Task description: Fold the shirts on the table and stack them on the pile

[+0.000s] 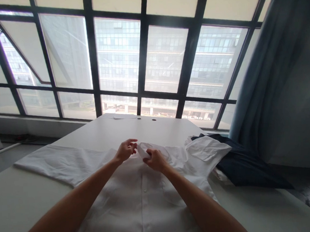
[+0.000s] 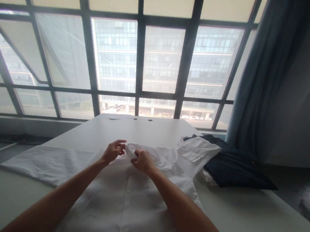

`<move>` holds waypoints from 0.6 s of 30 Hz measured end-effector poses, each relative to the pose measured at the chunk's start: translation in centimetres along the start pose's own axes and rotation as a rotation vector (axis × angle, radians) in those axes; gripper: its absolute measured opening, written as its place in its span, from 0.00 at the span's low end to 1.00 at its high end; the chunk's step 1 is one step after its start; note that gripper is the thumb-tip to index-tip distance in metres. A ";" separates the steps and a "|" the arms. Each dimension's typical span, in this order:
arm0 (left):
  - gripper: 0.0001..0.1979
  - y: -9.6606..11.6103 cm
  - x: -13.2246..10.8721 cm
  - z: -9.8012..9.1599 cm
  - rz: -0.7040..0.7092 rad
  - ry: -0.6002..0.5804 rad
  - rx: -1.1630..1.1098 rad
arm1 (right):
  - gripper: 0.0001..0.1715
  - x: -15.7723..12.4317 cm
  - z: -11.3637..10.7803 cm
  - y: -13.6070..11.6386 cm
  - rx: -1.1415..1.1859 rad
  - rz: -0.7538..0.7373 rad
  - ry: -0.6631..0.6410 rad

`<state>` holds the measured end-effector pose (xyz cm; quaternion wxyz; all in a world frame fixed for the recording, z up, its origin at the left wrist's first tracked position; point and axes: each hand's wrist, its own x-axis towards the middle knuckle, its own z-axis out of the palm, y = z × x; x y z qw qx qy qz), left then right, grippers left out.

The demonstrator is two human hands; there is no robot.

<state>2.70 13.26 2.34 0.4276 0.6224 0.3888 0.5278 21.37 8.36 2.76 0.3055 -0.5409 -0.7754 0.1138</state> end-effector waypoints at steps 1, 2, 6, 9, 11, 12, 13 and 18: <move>0.26 0.1 0.1 -0.2 -0.004 -0.008 0.007 | 0.04 -0.1 0.0 0.0 0.011 -0.025 -0.001; 0.27 0.1 0.1 -0.3 -0.024 -0.024 0.000 | 0.06 -0.1 0.1 0.0 0.031 -0.053 -0.004; 0.23 0.1 0.1 -0.5 -0.142 -0.070 -0.031 | 0.08 -0.2 0.2 0.0 0.105 -0.111 -0.022; 0.15 -0.3 0.1 -0.3 -0.159 -0.034 0.097 | 0.17 -0.2 0.4 0.0 0.066 -0.137 -0.060; 0.10 -0.5 0.1 -0.1 -0.071 0.007 0.304 | 0.18 -0.2 0.6 0.1 0.023 -0.216 -0.086; 0.08 -0.6 0.1 0.0 -0.013 0.019 0.406 | 0.18 -0.2 0.7 0.1 0.004 -0.261 -0.096; 0.08 -0.6 0.1 0.0 0.040 0.024 0.485 | 0.19 -0.2 0.8 0.1 -0.012 -0.296 -0.104; 0.14 0.7 -0.4 0.5 0.264 0.041 0.616 | 0.23 -0.2 0.5 -0.1 -0.049 -0.291 -0.165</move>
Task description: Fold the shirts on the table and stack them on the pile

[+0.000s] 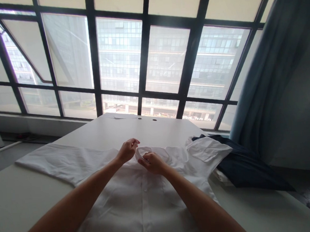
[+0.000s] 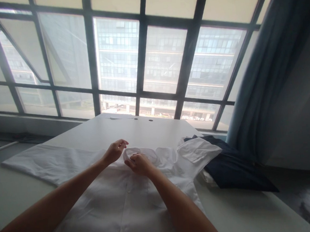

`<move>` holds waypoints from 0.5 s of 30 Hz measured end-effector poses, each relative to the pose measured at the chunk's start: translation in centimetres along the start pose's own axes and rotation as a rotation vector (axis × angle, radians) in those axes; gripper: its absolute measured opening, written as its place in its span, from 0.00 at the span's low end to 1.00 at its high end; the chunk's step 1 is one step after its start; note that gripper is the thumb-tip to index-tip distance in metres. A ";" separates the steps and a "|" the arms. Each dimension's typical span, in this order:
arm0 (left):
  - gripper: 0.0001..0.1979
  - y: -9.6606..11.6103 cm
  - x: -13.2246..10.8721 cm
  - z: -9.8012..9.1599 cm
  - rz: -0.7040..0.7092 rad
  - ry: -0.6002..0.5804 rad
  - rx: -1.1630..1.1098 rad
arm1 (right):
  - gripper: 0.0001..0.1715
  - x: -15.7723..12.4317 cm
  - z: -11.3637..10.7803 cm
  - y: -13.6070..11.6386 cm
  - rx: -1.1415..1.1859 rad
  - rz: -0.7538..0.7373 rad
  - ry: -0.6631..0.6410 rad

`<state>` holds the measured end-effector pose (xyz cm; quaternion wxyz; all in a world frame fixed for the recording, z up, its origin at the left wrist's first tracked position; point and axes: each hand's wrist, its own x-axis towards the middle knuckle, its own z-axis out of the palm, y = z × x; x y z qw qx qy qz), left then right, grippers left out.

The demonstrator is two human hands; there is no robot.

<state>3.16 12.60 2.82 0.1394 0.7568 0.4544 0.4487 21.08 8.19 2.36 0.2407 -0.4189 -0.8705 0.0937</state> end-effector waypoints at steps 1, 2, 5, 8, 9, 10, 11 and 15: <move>0.14 0.3 -0.1 -0.1 0.057 -0.008 0.036 | 0.23 0.0 -0.3 -0.1 0.008 0.003 -0.011; 0.14 0.6 -0.1 -0.2 0.103 -0.031 0.074 | 0.23 0.0 -0.7 -0.1 0.016 0.008 -0.009; 0.11 0.9 -0.4 -0.3 0.139 -0.111 0.164 | 0.18 -0.2 -2.0 0.2 -0.063 0.096 0.145; 0.07 0.9 -0.5 -0.2 0.134 -0.163 0.231 | 0.10 -0.4 -3.0 1.8 -0.245 0.210 0.353; 0.07 0.9 -0.5 -0.2 0.134 -0.182 0.257 | 0.11 -0.5 -3.2 2.6 -0.262 0.238 0.378; 0.09 0.9 -0.5 -0.3 0.134 -0.198 0.291 | 0.10 -0.5 -3.3 3.5 -0.236 0.263 0.371; 0.10 0.9 -0.6 -0.3 0.135 -0.210 0.332 | 0.10 -0.5 -3.3 4.5 -0.169 0.292 0.338; 0.12 0.8 -0.8 -0.6 0.145 -0.223 0.508 | 0.15 -0.8 -3.0 8.2 0.283 0.414 0.197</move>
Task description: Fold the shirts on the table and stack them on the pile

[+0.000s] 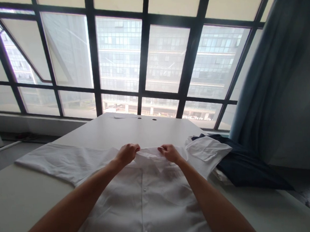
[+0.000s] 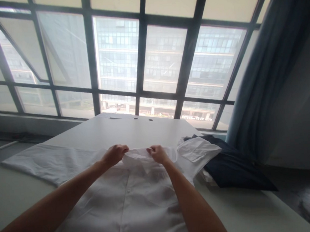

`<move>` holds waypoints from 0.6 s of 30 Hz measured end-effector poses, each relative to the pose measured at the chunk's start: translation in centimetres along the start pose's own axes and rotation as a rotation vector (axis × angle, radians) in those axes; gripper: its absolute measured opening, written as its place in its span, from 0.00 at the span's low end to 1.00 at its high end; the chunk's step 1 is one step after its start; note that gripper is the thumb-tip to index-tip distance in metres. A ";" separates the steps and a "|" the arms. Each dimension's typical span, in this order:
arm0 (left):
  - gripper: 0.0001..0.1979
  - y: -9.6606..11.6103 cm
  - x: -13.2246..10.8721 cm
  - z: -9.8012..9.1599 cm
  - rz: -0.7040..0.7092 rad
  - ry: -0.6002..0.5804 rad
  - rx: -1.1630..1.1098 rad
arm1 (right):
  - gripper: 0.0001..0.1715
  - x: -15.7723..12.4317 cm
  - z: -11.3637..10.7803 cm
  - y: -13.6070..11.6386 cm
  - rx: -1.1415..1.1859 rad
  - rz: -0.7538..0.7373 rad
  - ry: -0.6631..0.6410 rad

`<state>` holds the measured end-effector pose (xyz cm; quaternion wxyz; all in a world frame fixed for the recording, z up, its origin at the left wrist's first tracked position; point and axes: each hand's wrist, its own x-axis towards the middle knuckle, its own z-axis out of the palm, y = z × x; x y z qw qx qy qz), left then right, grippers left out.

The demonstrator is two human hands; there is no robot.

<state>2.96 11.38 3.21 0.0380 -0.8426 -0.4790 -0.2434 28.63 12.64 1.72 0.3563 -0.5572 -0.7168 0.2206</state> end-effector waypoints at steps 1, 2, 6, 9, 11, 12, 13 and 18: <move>0.12 -0.1 -0.1 0.0 0.010 -0.001 0.031 | 0.17 0.2 -0.1 0.7 0.101 0.049 -0.009; 0.12 -0.2 -0.2 0.0 0.023 0.001 0.056 | 0.18 0.3 -0.2 1.3 0.190 0.095 -0.007; 0.12 -0.2 -0.4 0.2 0.092 0.012 0.103 | 0.19 0.6 -0.2 2.6 0.372 0.243 -0.013; 0.12 0.0 -0.3 0.2 0.106 0.032 0.088 | 0.18 0.7 -0.2 2.7 0.380 0.265 0.010; 0.12 0.0 -0.3 0.2 0.103 0.036 0.014 | 0.18 0.9 -0.2 2.6 0.388 0.248 0.038; 0.11 0.0 -0.2 0.2 0.103 0.030 -0.050 | 0.18 0.9 -0.3 2.5 0.406 0.240 0.054; 0.09 -0.1 -0.2 0.1 0.105 0.015 -0.122 | 0.19 1.0 -0.3 2.5 0.434 0.235 0.066; 0.07 -0.3 -0.3 0.2 0.040 -0.098 -0.222 | 0.20 0.9 -0.4 2.2 0.633 0.299 0.043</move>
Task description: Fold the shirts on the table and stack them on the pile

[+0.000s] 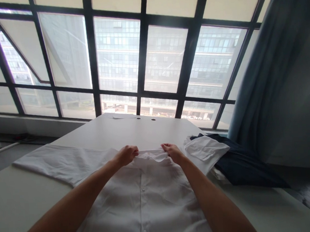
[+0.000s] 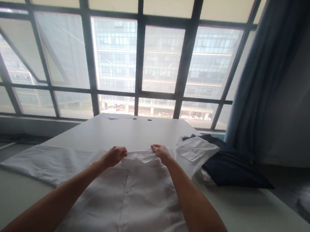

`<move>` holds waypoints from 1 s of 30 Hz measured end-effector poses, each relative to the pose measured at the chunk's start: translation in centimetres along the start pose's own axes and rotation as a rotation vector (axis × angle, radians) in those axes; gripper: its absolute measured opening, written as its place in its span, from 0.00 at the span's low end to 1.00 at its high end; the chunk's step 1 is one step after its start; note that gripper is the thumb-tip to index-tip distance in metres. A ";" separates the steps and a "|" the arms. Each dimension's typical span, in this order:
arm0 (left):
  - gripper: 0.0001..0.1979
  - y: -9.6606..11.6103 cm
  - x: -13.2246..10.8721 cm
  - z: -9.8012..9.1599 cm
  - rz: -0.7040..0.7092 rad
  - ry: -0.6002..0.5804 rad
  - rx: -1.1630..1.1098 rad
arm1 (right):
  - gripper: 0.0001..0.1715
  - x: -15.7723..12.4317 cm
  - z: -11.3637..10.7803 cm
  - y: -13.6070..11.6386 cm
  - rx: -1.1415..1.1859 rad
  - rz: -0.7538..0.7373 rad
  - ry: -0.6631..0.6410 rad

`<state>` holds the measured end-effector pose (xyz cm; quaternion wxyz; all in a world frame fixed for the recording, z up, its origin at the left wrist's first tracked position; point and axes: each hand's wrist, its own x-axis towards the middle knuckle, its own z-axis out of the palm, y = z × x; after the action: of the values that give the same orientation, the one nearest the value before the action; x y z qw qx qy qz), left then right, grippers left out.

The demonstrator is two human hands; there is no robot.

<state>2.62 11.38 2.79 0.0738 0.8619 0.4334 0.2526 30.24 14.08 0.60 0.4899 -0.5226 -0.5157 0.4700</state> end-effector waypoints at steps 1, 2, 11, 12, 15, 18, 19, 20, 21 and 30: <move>0.08 0.0 -0.1 0.1 -0.035 -0.001 0.030 | 0.19 -0.1 0.0 0.0 0.029 0.017 -0.009; 0.09 0.1 -0.1 0.2 -0.066 0.004 0.055 | 0.18 -0.1 0.0 0.0 0.056 0.030 -0.014; 0.04 0.5 0.5 0.3 -0.069 0.077 -0.017 | 0.24 -0.3 -0.3 -0.5 0.137 -0.054 -0.074; 0.05 0.5 0.5 0.3 -0.098 0.068 0.018 | 0.24 -0.3 -0.3 -0.6 0.126 -0.065 -0.070; 0.09 0.7 0.3 0.0 -0.164 0.052 0.142 | 0.24 -0.5 -0.5 -1.1 -0.033 -0.124 -0.027; 0.13 1.1 0.1 -0.1 -0.179 0.030 0.228 | 0.17 -0.6 -0.8 -1.5 -0.288 -0.174 -0.020; 0.14 1.2 0.1 -0.1 -0.178 0.023 0.249 | 0.16 -0.7 -0.8 -1.7 -0.326 -0.152 -0.039; 0.15 1.2 0.0 -0.2 -0.175 0.019 0.270 | 0.16 -0.7 -0.9 -1.8 -0.328 -0.113 -0.058; 0.16 1.1 0.0 -0.2 -0.169 0.018 0.292 | 0.16 -0.8 -0.9 -1.9 -0.295 -0.066 -0.077; 0.14 -0.7 -0.3 -0.7 -0.133 0.030 0.422 | 0.18 -1.7 -1.8 -1.6 0.277 0.161 -0.315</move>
<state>1.67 11.53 3.01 -0.0981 0.8240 0.5335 0.1636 31.91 12.33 2.28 0.4313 -0.4099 -0.4730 0.6498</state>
